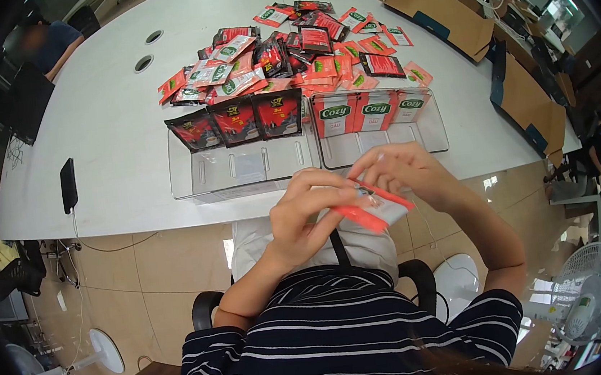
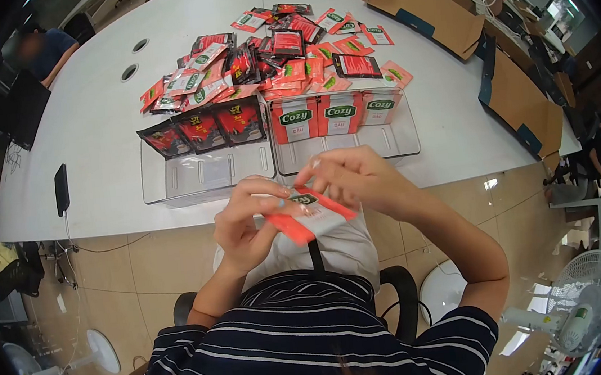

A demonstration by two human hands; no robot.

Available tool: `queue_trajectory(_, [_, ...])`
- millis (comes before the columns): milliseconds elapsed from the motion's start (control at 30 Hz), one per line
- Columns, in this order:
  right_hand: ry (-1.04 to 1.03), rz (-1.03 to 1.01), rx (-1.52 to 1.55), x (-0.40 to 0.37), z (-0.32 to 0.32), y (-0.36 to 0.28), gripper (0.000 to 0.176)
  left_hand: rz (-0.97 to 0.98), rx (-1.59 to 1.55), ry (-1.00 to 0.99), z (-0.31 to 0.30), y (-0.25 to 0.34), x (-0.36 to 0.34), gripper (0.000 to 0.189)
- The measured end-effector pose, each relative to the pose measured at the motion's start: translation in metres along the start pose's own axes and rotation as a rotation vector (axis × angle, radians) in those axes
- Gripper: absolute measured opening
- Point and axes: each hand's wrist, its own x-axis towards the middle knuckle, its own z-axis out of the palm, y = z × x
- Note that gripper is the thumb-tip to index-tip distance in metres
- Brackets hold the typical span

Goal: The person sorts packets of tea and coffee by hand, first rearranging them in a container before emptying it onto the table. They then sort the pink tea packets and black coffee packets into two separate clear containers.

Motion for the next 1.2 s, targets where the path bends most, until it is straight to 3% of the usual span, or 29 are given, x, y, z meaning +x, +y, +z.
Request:
queue_trajectory(100, [0.007, -0.066, 0.156, -0.001, 0.018, -0.007, 0.032, 0.066, 0.137, -0.047, -0.001, 0.006, 0.005, 0.034])
queue_trajectory(200, [-0.026, -0.177, -0.003, -0.001, 0.007, -0.008, 0.039, 0.098, 0.243, -0.090, -0.003, 0.004, 0.004, 0.037])
queue_trajectory(300, [0.155, -0.321, -0.271, -0.006, -0.012, -0.010, 0.039, 0.061, 0.369, 0.014, 0.002, -0.002, -0.001, 0.034])
queue_trajectory(367, [0.352, -0.435, -0.519, -0.011, -0.043, -0.007, 0.030, 0.085, 0.542, 0.017, 0.003, -0.013, -0.008, 0.036])
queue_trajectory(433, [0.609, -0.482, -0.520, -0.018, -0.060, -0.010, 0.019, 0.090, 0.676, 0.020, 0.006, -0.026, -0.015, 0.036])
queue_trajectory(533, [0.732, -0.486, -0.799, -0.018, -0.087, -0.001, 0.014, 0.088, 0.818, 0.031, 0.016, -0.038, -0.020, 0.034])
queue_trajectory(633, [0.742, -0.455, -1.107, -0.011, -0.092, 0.012, 0.013, 0.105, 0.915, 0.039, 0.021, -0.041, -0.020, 0.030])
queue_trajectory(667, [0.740, -0.421, -1.029, -0.007, -0.094, 0.018, 0.015, 0.088, 0.921, 0.038, 0.021, -0.041, -0.020, 0.029])
queue_trajectory(767, [0.764, -0.551, -1.403, 0.001, -0.099, 0.020, 0.022, 0.079, 0.937, 0.035, 0.020, -0.041, -0.019, 0.028])
queue_trajectory(1067, [0.812, -0.533, -1.577, 0.017, -0.097, 0.014, 0.059, 0.088, 0.962, 0.026, 0.021, -0.042, -0.022, 0.031])
queue_trajectory(1200, [0.793, -0.535, -1.588, 0.020, -0.097, 0.012, 0.060, 0.089, 0.966, 0.025, 0.021, -0.042, -0.021, 0.031])
